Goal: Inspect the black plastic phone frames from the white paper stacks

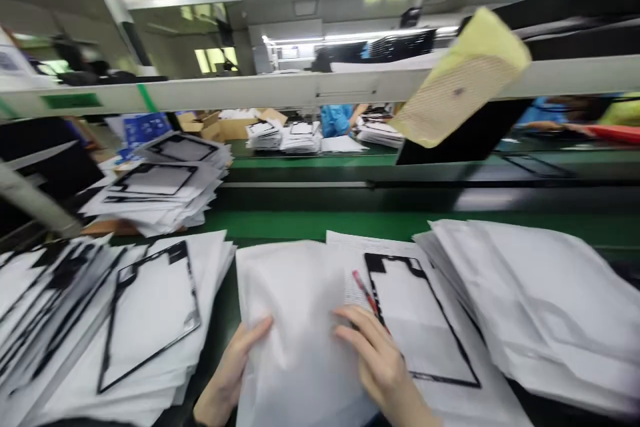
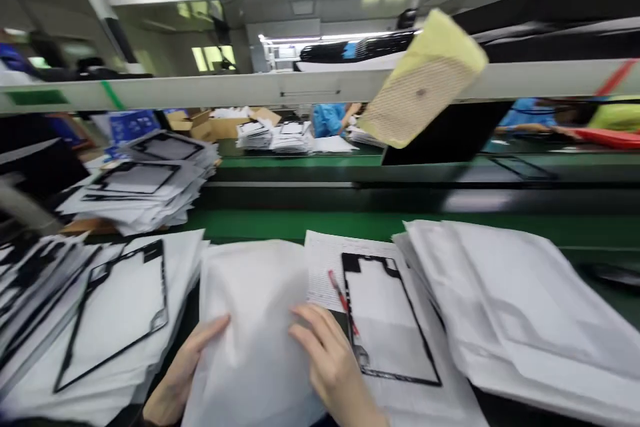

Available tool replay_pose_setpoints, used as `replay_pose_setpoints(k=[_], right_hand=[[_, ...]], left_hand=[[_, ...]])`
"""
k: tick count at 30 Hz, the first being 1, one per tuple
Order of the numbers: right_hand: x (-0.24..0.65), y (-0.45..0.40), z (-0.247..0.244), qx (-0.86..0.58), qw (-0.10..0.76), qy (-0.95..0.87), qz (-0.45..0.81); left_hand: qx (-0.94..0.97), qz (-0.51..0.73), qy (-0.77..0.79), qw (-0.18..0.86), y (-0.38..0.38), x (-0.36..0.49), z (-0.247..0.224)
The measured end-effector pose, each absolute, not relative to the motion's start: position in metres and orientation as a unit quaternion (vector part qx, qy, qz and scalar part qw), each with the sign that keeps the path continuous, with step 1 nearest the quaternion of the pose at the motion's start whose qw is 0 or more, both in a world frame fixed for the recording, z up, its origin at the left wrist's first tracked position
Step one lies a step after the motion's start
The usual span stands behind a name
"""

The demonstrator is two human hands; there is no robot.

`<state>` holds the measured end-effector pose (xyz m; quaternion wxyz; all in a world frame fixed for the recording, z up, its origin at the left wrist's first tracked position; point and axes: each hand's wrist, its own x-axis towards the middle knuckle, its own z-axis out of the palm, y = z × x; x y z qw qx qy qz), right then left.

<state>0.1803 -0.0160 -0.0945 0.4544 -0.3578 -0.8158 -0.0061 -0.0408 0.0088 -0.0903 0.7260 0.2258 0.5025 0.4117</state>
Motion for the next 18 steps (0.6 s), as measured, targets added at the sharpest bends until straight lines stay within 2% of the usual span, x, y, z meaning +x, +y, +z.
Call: replay_pose_setpoints(k=[5,10,12,14,18], right_hand=[[0.165,0.006,-0.105,-0.246,0.387,-0.888,-0.024],[0.156,0.012,-0.098,-0.191,0.363,-0.911,-0.030],[0.169,0.013,-0.096,-0.182,0.373,-0.908,-0.055],[0.188,0.015,-0.093,-0.219,0.417,-0.880,-0.066],[0.216,0.024,-0.084,-0.422,0.508,-0.750,0.032]], left_hand=[[0.182,0.389,0.470,0.771,0.000,-0.079,-0.093],[0.230,0.408,0.487,0.737,0.007,-0.102,-0.090],[0.275,0.423,0.508,0.698,0.009,-0.112,-0.082],[0.320,0.435,0.547,0.639,0.013,-0.129,-0.071],[0.383,0.438,0.674,0.454,0.028,-0.191,-0.045]])
